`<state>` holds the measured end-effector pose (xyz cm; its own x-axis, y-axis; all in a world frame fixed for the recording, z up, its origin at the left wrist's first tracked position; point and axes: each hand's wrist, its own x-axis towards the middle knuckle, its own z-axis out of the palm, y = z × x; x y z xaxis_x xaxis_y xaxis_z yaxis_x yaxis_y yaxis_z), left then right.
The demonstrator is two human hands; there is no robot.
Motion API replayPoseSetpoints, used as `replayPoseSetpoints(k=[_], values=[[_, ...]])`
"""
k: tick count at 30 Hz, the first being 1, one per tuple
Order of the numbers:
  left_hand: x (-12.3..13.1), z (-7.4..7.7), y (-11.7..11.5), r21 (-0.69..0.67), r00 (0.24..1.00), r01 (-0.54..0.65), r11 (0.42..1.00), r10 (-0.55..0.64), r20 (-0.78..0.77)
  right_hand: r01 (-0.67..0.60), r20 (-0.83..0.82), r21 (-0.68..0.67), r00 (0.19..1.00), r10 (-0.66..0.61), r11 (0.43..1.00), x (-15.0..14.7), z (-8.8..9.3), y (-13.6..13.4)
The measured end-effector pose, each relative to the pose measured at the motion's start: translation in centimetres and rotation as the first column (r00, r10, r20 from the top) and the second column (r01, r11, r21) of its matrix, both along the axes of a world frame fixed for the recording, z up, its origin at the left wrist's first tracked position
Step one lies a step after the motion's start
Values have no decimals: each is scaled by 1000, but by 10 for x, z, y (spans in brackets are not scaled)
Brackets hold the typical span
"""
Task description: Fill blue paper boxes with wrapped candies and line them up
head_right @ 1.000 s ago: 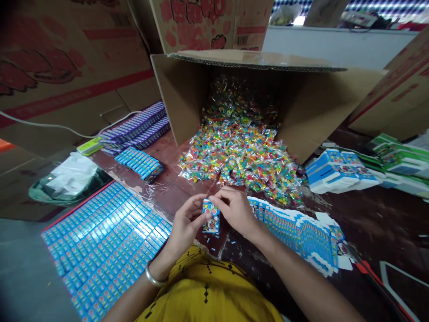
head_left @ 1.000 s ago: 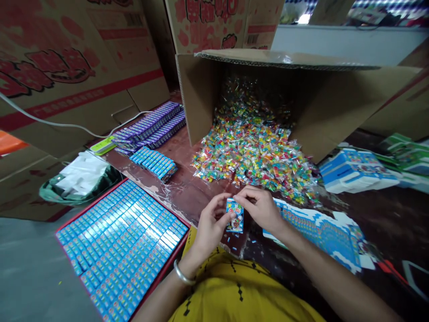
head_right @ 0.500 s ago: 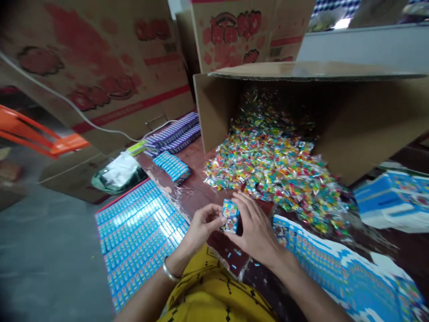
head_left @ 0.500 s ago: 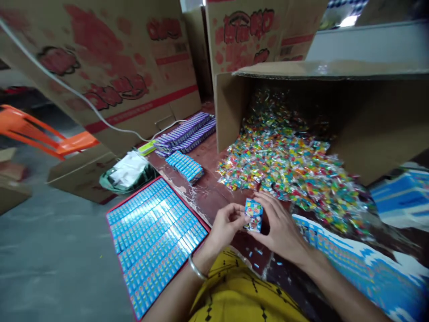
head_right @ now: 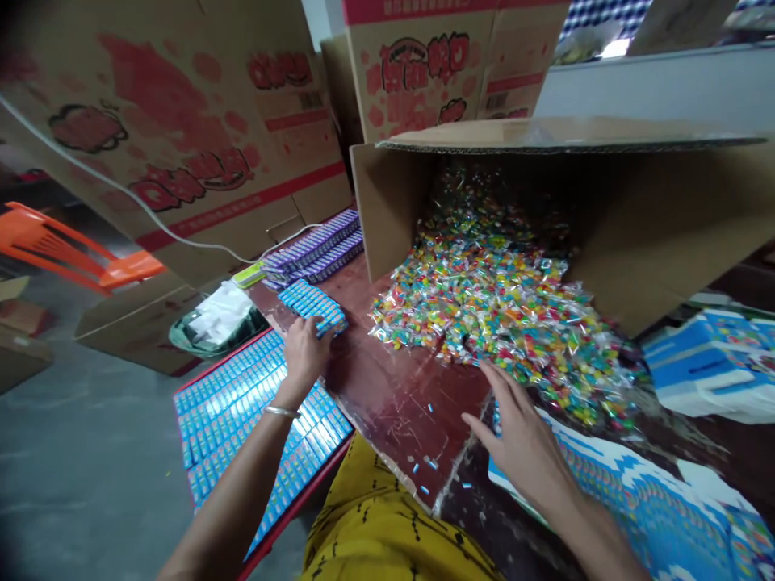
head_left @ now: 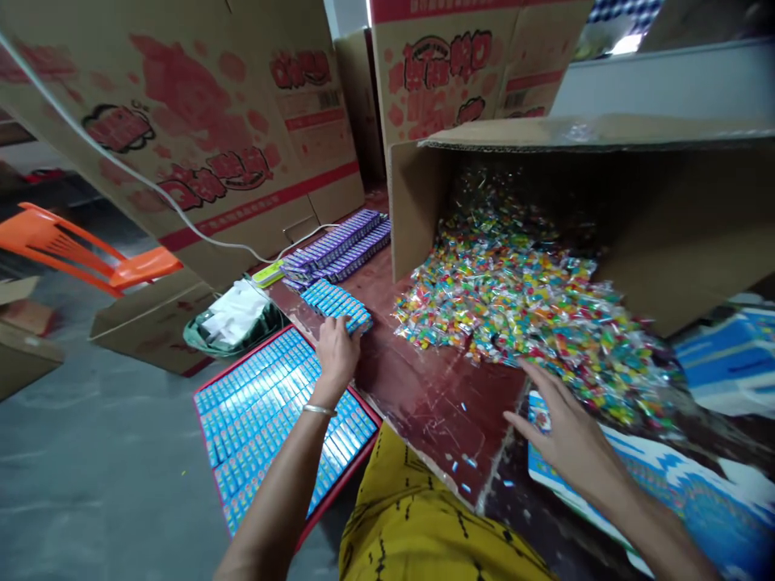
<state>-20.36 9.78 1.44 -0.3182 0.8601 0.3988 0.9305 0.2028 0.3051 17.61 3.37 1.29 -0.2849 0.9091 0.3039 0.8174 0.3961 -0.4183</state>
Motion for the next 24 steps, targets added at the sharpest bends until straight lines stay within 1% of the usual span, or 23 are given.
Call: replayPoseSetpoints(k=[2, 3, 4, 5, 6, 7, 8, 9, 10, 11, 12, 13, 14, 15, 17, 19, 21, 23, 24], values=[[7, -1, -3, 49, 1000, 9, 999, -11, 29, 77, 12, 18, 997, -77, 997, 22, 3, 0], [16, -2, -6, 75, 997, 43, 996, -48, 58, 116, 24, 17, 993, -116, 993, 33, 5, 0], [27, -3, -10, 92, 989, 101, 991, -110, 96, 156, 38, 4, 987, -156, 988, 43, 9, -1], [42, -4, -15, 90, 970, 185, 979, -197, 145, 191, 57, -28, 980, -189, 981, 53, 12, 0], [60, -6, -22, 64, 933, 293, 954, -299, 198, 215, 92, -57, 973, -210, 975, 61, 14, 0], [80, -8, -31, 27, 884, 400, 916, -394, 252, 242, 133, -79, 964, -230, 967, 68, 15, 1], [102, -10, -41, -16, 820, 511, 860, -481, 310, 257, 182, -111, 955, -235, 960, 72, 15, 2], [125, -12, -52, -50, 746, 618, 784, -566, 350, 262, 222, -138, 948, -228, 955, 74, 13, 3], [148, -14, -62, -70, 680, 699, 712, -631, 374, 262, 252, -160, 943, -217, 952, 73, 11, 4], [169, -16, -71, -82, 622, 761, 644, -687, 375, 257, 269, -173, 941, -206, 951, 72, 8, 6], [187, -19, -78, -103, 593, 794, 600, -723, 355, 252, 275, -171, 940, -200, 952, 69, 4, 8], [202, -21, -82, -129, 580, 809, 573, -745, 328, 247, 276, -157, 941, -197, 956, 65, 1, 10], [214, -24, -84, -154, 580, 813, 562, -757, 300, 240, 275, -140, 941, -196, 961, 61, -2, 12], [223, -26, -84, -174, 589, 808, 563, -760, 276, 232, 273, -125, 943, -191, 965, 58, -4, 14], [230, -29, -81, -200, 612, 791, 578, -750, 253, 200, 259, -119, 952, -164, 973, 52, -4, 18], [230, -30, -78, -213, 631, 776, 594, -731, 260, 163, 220, -125, 966, -133, 979, 49, -1, 21], [226, -30, -77, -223, 643, 766, 603, -714, 275, 152, 154, -104, 979, -135, 983, 47, 5, 23], [223, -29, -78, -226, 646, 763, 606, -705, 293, 175, 44, -111, 984, -171, 978, 46, 11, 23], [222, -28, -79, -217, 641, 766, 605, -703, 308, 185, -40, -150, 980, -193, 971, 44, 15, 23]])
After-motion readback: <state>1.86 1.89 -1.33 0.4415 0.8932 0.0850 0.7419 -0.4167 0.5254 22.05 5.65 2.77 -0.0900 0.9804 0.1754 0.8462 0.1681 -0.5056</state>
